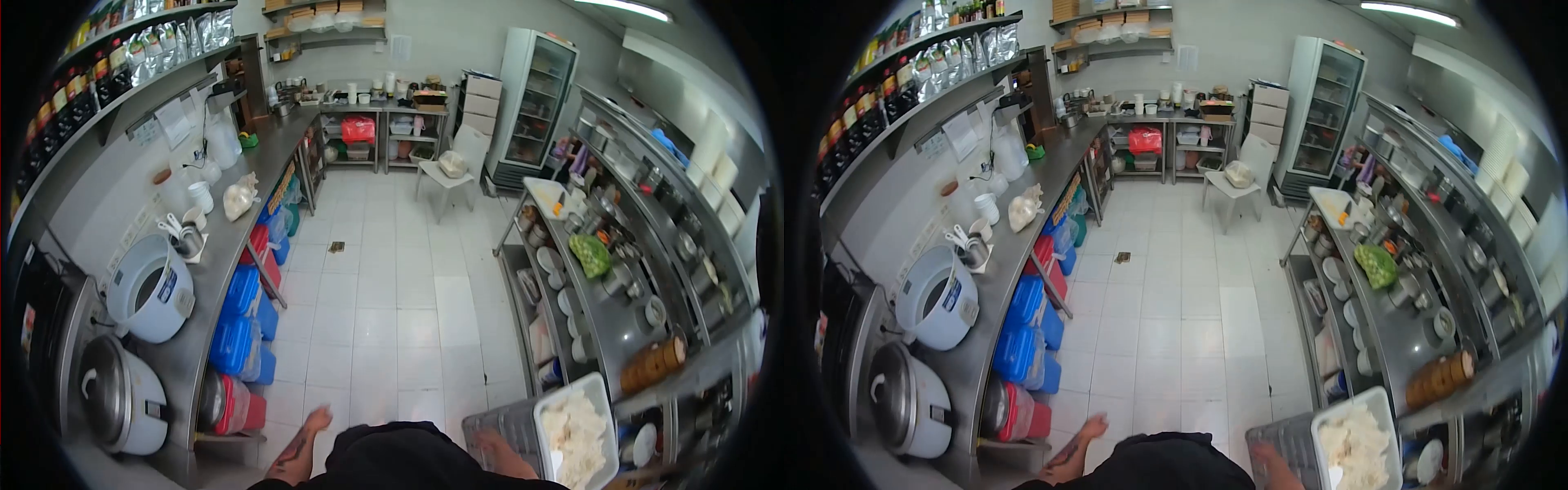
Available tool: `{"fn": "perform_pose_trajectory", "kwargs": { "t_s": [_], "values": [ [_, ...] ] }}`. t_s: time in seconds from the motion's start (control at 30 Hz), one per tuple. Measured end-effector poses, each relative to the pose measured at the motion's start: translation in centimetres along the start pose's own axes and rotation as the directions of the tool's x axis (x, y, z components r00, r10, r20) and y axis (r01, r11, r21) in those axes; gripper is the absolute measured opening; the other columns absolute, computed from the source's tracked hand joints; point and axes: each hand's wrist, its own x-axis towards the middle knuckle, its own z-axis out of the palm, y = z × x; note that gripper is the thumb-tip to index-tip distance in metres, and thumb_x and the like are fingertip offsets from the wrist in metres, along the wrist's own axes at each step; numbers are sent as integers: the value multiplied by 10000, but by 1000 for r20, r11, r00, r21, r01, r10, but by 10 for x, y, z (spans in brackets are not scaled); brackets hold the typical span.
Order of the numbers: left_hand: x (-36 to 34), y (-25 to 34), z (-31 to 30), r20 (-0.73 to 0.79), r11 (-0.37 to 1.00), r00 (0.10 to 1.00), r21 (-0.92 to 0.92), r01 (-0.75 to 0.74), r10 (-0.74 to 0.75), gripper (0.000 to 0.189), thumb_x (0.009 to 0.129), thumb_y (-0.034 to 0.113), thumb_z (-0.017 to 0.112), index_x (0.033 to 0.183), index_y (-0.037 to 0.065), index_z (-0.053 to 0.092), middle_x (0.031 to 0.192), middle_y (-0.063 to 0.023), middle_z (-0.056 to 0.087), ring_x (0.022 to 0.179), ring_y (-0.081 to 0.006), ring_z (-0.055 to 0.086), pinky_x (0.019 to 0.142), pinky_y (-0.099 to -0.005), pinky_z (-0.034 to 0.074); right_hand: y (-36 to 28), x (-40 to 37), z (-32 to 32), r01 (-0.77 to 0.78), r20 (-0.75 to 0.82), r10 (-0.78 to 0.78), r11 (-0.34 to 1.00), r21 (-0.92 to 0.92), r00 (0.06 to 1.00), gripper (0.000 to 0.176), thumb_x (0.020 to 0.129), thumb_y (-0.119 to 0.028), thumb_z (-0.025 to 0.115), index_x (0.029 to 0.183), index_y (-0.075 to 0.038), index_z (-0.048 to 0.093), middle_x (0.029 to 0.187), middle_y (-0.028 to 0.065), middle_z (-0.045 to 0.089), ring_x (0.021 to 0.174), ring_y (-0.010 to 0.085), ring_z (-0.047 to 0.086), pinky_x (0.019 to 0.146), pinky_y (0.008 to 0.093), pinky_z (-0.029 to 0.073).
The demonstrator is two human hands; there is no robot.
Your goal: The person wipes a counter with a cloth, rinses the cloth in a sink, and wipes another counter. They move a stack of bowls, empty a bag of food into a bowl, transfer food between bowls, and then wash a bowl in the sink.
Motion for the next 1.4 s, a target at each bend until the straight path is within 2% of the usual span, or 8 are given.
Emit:
{"fn": "perform_pose_trajectory", "kwargs": {
  "t_s": [0.13,0.33,0.6,0.67,0.77,0.93,1.0,1.4],
  "values": [
    [-37,-154,91,354,821,934,-522,233,-40,541,835,438,597,1214,54,635,1289,-186,596,1303,-315,483,1046,-440,407,-258,101,99,235,-1,-360,612,-755,933,181,746,-56,674,924,-52,709,980,81,692,754,153,642,640,301,528],
    [31,-128,-24,412,881,828,-110,459,-380,565,883,468,512,1238,40,613,1262,-210,603,1243,-346,522,1040,-454,414,-455,233,195,623,198,-604,657,-425,772,134,747,-27,644,861,-55,709,934,82,711,816,137,636,659,281,510],
    [489,9,-259,-22,963,990,236,-129,138,595,920,498,460,1268,32,585,1224,-226,617,1148,-383,582,1006,-460,442,-426,328,181,-319,-139,299,714,-623,944,298,890,-358,633,1093,-151,703,897,55,682,835,229,678,655,457,545],
    [554,118,-368,-284,978,959,-200,-62,3,476,908,381,578,1251,51,604,1065,-187,681,996,-316,649,905,-403,491,-355,425,108,57,314,589,413,-909,744,294,886,-336,617,1124,-177,687,948,56,688,871,240,673,698,481,534],
    [634,238,-492,-353,889,927,-377,-261,123,371,921,212,611,1258,56,594,981,-115,701,917,-179,659,824,-289,513,-438,379,132,-379,52,478,753,-538,877,156,841,-262,619,928,-143,667,876,91,670,839,218,649,673,436,513],
    [782,229,-510,-377,831,922,-481,-277,90,402,890,183,629,1264,42,587,948,-108,698,900,-177,658,816,-295,517,-561,467,154,313,410,-319,946,84,855,171,764,-140,621,602,-87,632,756,149,639,785,181,610,632,361,478],
    [802,208,-481,-366,958,930,-277,-71,-36,266,926,228,557,1096,48,653,856,-118,696,808,-226,657,754,-361,520,-628,623,152,-150,155,359,690,-708,920,242,813,-205,649,1040,-138,701,974,38,703,815,212,665,741,498,533],
    [858,136,-490,405,872,844,-186,452,-351,370,950,312,415,1039,40,649,1049,-192,673,964,-381,636,852,-509,503,-1173,787,387,434,42,-465,786,-440,884,150,886,-216,637,910,-81,697,948,38,715,803,131,648,622,295,506]
  ]
}}
